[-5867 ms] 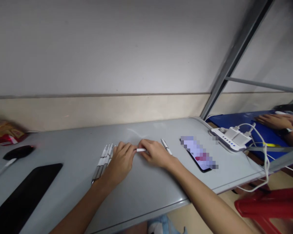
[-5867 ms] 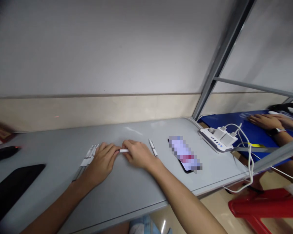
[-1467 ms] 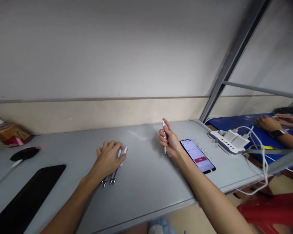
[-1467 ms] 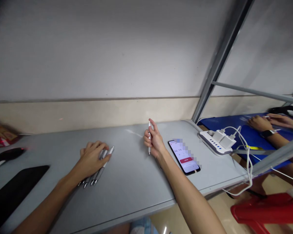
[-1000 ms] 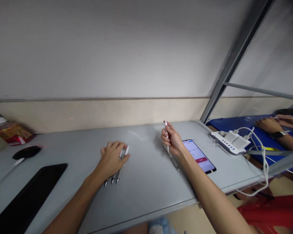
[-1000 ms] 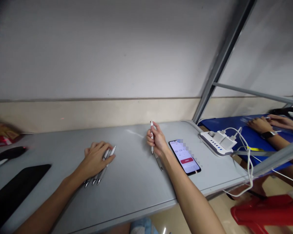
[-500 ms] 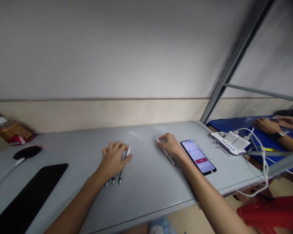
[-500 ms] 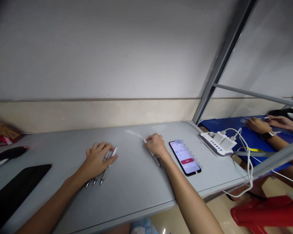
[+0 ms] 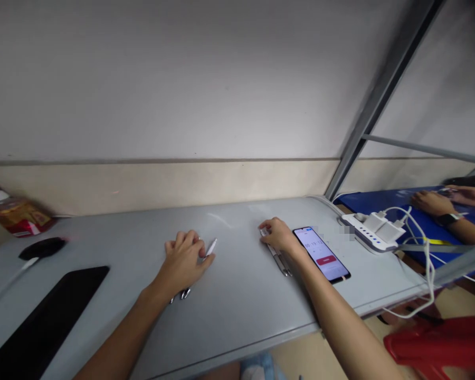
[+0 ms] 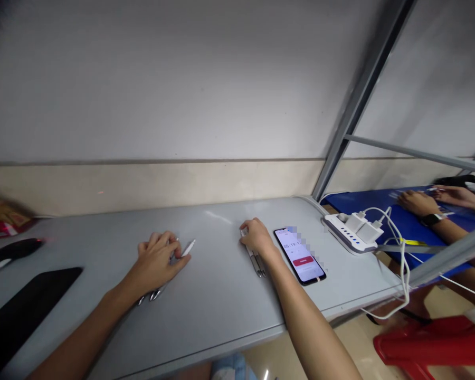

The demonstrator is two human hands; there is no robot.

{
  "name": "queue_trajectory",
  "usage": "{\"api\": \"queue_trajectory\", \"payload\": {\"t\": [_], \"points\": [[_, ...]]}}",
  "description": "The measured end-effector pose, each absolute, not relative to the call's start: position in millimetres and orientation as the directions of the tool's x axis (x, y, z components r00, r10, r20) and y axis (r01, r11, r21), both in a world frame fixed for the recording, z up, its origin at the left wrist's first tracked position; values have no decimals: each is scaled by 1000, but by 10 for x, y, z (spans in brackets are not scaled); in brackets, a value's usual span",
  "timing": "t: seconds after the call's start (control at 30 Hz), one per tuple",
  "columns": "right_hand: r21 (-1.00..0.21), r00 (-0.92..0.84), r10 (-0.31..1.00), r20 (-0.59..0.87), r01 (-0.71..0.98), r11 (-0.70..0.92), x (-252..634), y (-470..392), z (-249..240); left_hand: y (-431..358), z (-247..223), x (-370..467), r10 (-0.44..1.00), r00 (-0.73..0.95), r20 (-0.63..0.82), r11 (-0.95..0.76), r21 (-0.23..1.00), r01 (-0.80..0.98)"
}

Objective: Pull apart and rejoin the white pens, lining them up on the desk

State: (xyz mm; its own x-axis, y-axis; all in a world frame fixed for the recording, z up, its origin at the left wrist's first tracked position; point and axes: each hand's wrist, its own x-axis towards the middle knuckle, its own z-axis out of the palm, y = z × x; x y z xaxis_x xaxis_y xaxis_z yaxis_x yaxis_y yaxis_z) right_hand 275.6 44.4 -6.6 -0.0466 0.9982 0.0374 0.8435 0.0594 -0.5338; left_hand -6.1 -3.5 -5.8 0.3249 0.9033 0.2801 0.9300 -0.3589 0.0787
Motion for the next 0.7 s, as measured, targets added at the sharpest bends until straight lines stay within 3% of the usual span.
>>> {"api": "queue_trajectory", "payload": {"t": [0.23,0.33,0.43,0.57,0.7], "points": [[-601,10,992,127,796,69,2790,453,-58,-77,-4,39,910,314,271,-365,163,917],[-637,-13,964,265,748,185,2730,429,-42,-78,41,101,905,275,324,-371,289,882],[-708,-133,908,398,585,396,2570,334,13,-96,81,158,918,241,314,-375,493,786],[-831,-413,849,329,300,468,2322,166,77,-130,86,216,910,333,248,-410,659,631],[-793,-439,857,268,405,456,2246,141,39,-121,59,211,887,390,246,-451,638,624]]}}
